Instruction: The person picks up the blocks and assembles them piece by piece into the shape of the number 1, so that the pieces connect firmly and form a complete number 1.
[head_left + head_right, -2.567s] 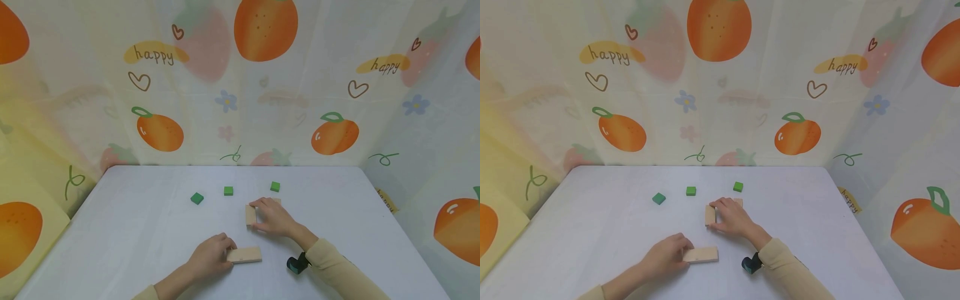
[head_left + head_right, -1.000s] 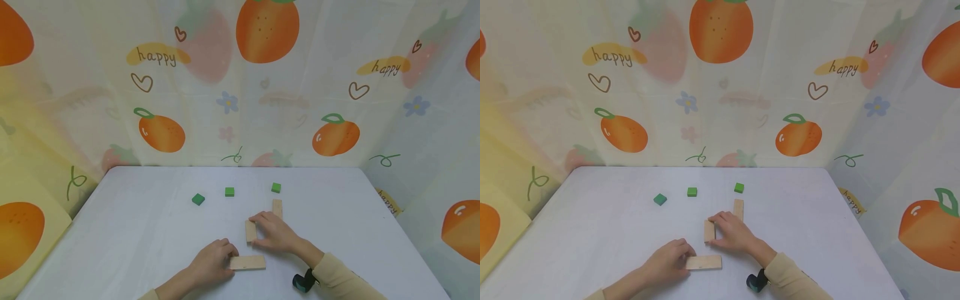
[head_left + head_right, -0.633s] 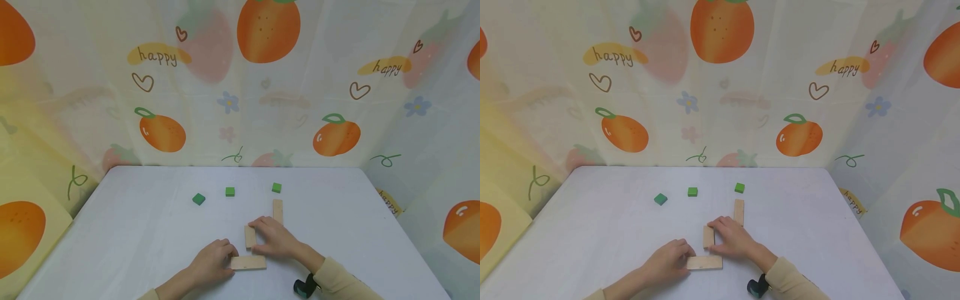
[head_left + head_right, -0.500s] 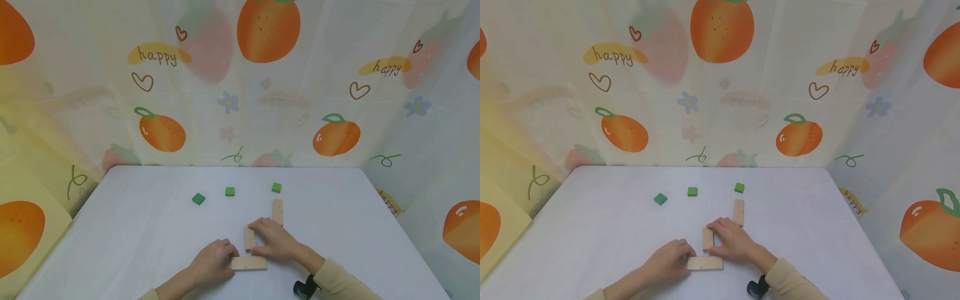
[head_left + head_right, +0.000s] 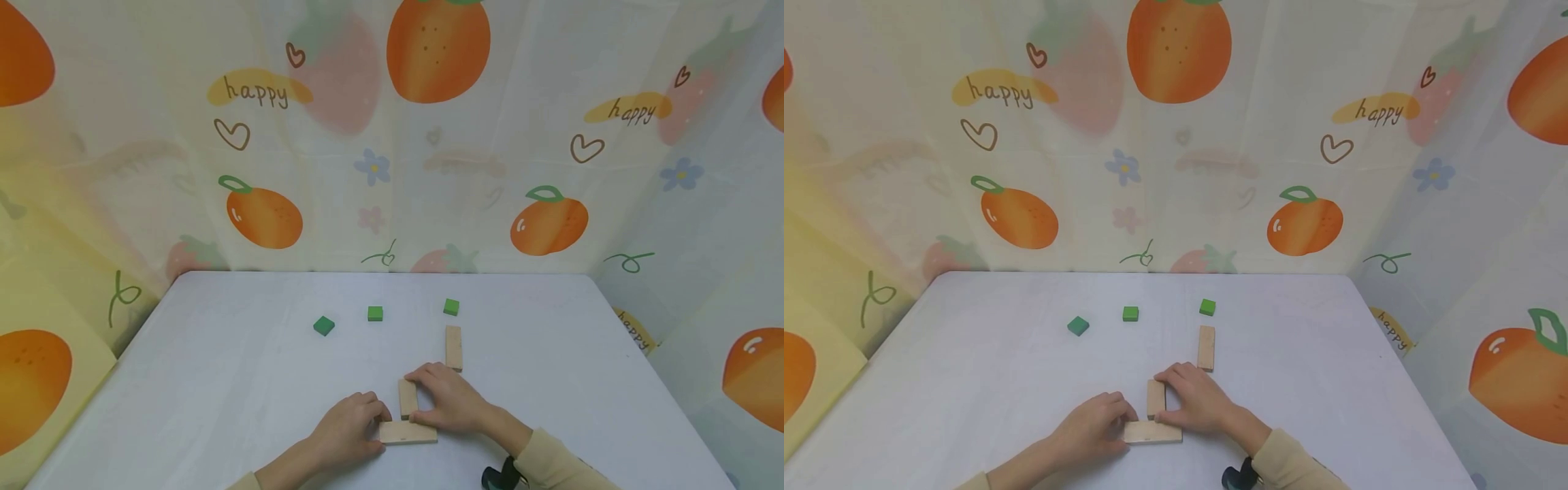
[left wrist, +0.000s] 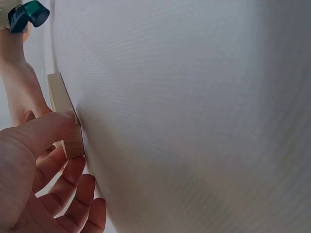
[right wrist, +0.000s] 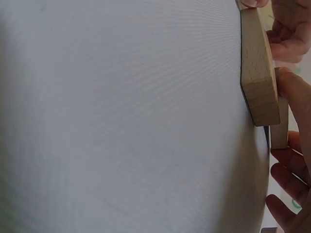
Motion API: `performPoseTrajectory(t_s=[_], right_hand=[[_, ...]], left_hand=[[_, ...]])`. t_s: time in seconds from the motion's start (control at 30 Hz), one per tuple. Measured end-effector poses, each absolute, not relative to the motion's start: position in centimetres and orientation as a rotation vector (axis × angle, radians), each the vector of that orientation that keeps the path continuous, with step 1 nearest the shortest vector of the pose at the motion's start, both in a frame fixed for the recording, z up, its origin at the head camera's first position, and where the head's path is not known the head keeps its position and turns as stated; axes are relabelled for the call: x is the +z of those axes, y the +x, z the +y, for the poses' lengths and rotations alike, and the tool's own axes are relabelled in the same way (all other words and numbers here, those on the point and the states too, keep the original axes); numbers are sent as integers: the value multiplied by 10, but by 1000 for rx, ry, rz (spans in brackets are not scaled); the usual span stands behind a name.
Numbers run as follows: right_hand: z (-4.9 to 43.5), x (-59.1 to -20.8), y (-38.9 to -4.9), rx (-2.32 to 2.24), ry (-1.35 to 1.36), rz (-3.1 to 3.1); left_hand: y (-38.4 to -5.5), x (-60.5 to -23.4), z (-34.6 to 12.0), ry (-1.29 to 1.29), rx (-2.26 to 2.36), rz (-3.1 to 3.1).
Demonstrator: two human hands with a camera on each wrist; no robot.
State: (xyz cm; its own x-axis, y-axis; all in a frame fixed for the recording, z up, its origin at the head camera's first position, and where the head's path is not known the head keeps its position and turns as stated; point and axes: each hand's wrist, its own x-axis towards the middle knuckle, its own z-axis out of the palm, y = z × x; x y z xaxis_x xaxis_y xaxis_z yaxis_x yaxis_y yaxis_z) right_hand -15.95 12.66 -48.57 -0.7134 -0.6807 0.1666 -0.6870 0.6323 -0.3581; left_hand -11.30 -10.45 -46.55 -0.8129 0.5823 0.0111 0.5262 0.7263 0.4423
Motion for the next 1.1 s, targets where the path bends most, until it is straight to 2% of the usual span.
performPoseTrajectory(t_s=[1.1], right_hand=[[127,-487,-155,624,1183,-2779]], left_hand=[[-114,-468,-105,921,682,2799]])
